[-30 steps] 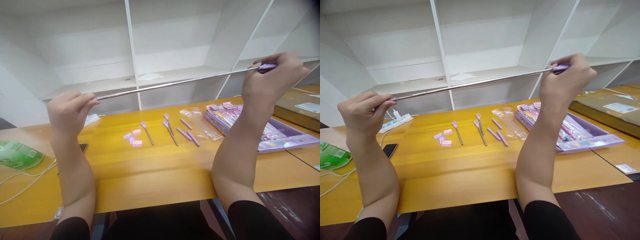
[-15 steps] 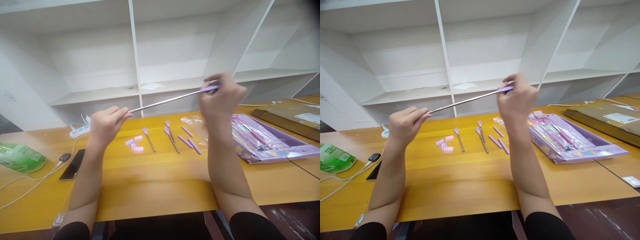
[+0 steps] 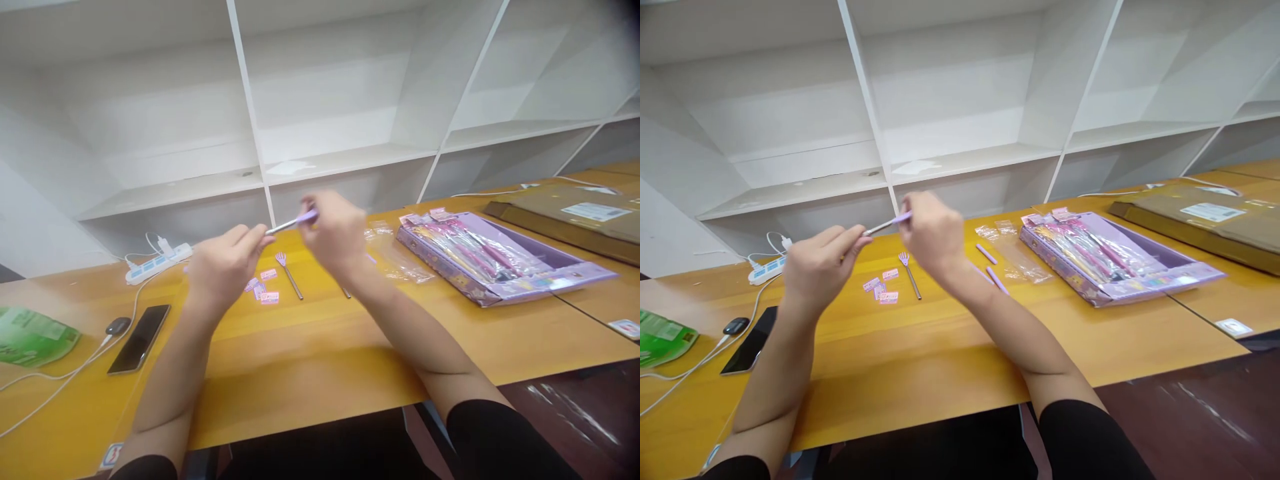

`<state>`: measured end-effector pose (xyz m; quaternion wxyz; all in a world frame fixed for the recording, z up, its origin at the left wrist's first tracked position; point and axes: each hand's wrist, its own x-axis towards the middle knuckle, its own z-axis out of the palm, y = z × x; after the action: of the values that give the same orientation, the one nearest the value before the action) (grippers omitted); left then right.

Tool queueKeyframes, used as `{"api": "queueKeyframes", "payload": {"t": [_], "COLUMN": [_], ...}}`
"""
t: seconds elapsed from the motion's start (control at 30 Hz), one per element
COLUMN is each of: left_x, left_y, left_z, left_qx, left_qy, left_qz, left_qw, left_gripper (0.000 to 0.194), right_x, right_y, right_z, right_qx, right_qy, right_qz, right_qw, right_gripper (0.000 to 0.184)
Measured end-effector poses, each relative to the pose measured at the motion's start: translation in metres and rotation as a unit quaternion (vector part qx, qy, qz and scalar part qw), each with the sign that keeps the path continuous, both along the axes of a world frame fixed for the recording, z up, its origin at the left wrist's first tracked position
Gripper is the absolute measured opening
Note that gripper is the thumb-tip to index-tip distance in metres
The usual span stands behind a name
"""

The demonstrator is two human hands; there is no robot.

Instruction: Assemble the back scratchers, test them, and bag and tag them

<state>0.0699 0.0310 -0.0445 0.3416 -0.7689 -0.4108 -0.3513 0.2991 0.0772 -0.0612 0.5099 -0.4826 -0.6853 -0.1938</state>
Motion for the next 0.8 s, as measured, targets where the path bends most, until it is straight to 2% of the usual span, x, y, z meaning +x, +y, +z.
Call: {"api": "queueKeyframes", "payload": {"t": [0.13, 0.27, 0.33, 0.43, 0.5, 0.53, 0.6, 0.63, 0.7, 0.8], "left_x": [0.007, 0.002, 0.000, -0.003, -0.006, -0.007, -0.010, -0.011, -0.013, -0.013], "left_y": [0.003, 0.010, 0.013, 0.014, 0.013, 0.012, 0.009, 0.008, 0.006, 0.004], "left_z": [-0.007, -0.007, -0.007, -0.003, 0.001, 0.004, 0.009, 0.011, 0.014, 0.016], "left_qx": [-0.034, -0.080, -0.110, -0.170, -0.218, -0.237, -0.255, -0.259, -0.264, -0.281], "left_qy": [-0.009, -0.015, -0.017, -0.015, -0.018, -0.023, -0.038, -0.044, -0.049, -0.051], "left_qz": [-0.027, -0.037, -0.030, -0.020, -0.011, -0.006, 0.001, 0.003, 0.006, 0.008], "left_qw": [0.999, 0.996, 0.993, 0.985, 0.976, 0.971, 0.966, 0.965, 0.963, 0.958], "left_gripper": [0.039, 0.041, 0.042, 0.040, 0.037, 0.037, 0.036, 0.037, 0.037, 0.037], "right_x": [-0.024, -0.017, -0.010, 0.009, 0.028, 0.040, 0.068, 0.082, 0.109, 0.138], "right_y": [-0.018, -0.019, -0.017, -0.009, 0.002, 0.010, 0.030, 0.043, 0.071, 0.107], "right_z": [-0.002, 0.005, 0.009, 0.014, 0.018, 0.020, 0.021, 0.019, 0.010, -0.016], "right_qx": [-0.077, -0.128, -0.155, -0.189, -0.245, -0.291, -0.410, -0.473, -0.566, -0.585], "right_qy": [-0.077, -0.118, -0.130, -0.137, -0.141, -0.146, -0.154, -0.159, -0.143, -0.136], "right_qz": [0.031, 0.041, 0.069, 0.197, 0.281, 0.298, 0.254, 0.200, 0.038, -0.120], "right_qw": [0.994, 0.984, 0.977, 0.952, 0.917, 0.897, 0.862, 0.843, 0.811, 0.790], "right_gripper": [0.025, 0.027, 0.026, 0.030, 0.039, 0.043, 0.046, 0.045, 0.048, 0.041]}}
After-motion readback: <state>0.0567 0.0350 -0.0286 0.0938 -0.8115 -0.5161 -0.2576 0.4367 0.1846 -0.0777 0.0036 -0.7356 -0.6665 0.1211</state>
